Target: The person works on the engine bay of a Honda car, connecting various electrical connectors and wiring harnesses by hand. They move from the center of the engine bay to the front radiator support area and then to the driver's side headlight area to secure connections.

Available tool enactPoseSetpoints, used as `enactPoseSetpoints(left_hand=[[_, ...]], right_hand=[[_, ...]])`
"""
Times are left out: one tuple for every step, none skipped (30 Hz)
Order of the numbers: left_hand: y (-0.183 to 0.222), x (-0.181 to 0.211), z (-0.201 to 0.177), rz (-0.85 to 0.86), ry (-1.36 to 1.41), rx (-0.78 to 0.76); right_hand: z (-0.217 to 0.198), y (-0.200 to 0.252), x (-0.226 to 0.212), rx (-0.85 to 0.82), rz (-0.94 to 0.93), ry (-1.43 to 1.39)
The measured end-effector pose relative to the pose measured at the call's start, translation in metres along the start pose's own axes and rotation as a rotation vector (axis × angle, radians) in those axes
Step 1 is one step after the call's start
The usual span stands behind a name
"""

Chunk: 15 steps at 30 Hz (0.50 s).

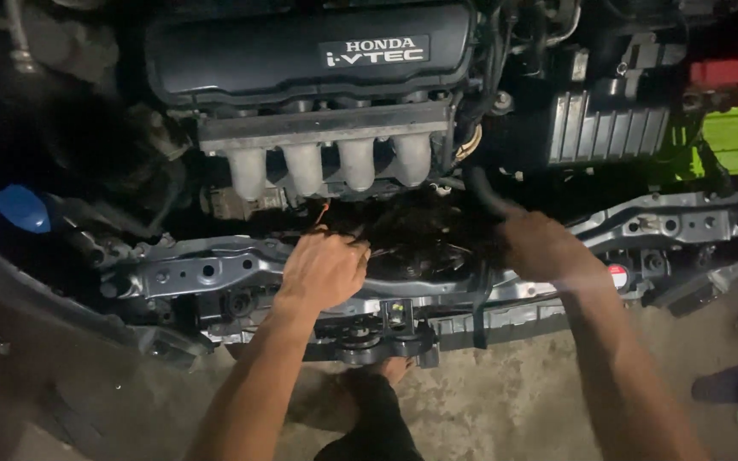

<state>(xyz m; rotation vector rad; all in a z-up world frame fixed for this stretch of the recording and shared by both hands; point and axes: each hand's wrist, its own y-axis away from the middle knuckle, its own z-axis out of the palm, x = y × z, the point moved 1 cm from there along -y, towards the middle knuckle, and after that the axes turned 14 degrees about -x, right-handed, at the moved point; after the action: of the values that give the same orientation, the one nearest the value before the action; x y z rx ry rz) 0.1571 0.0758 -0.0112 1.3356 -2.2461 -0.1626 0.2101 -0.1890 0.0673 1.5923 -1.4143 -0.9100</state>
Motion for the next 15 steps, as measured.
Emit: enactPoseSetpoints(left_hand=[[0.000,0.000,-0.001,0.005,-0.005,0.015],[0.000,-0.001,-0.001,0.011,-0.011,0.029],[-0.001,0.000,-0.001,0.007,-0.013,0.032],[-0.002,0.000,0.000,0.000,-0.006,0.023],[0.000,0.000,0.001,-0.014,0.002,0.009],[0.001,0.004,-0.002,-0.024,0.000,0.005],[0.003,0.005,-0.005,-0.025,-0.031,-0.030],[0.005,0.005,-0.009,-0.025,-0.061,-0.066],[0.004,0.004,-0.008,-0.046,-0.066,-0.070],[0.003,0.003,-0.008,-0.048,-0.060,-0.063],[0.001,0.002,-0.007,-0.050,-0.054,-0.051],[0.005,0.003,-0.007,-0.070,-0.060,-0.051],[0.006,0.003,-0.009,-0.064,-0.050,-0.072],[0.006,0.004,-0.012,-0.058,-0.039,-0.092],[0.006,0.003,-0.012,-0.070,-0.042,-0.090]], right_hand=[[0.006,-0.001,0.009,0.058,0.015,0.104],[0.013,-0.002,0.017,0.117,0.030,0.209],[0.015,-0.005,0.026,0.120,0.027,0.211],[0.017,-0.008,0.034,0.168,-0.036,0.309],[0.020,-0.011,0.040,0.212,-0.107,0.406],[0.012,-0.006,0.041,0.211,-0.118,0.408],[0.005,-0.004,0.041,0.048,0.024,0.398],[-0.003,-0.002,0.041,-0.111,0.168,0.385],[0.003,-0.013,0.057,-0.108,0.147,0.391],[0.008,-0.025,0.071,-0.093,0.095,0.336],[0.013,-0.038,0.087,-0.076,0.046,0.283],[0.010,-0.031,0.074,-0.071,0.028,0.292],[0.006,-0.024,0.064,-0.086,0.192,0.296],[0.002,-0.016,0.054,-0.096,0.355,0.297],[0.017,-0.027,0.086,-0.091,0.345,0.303]])
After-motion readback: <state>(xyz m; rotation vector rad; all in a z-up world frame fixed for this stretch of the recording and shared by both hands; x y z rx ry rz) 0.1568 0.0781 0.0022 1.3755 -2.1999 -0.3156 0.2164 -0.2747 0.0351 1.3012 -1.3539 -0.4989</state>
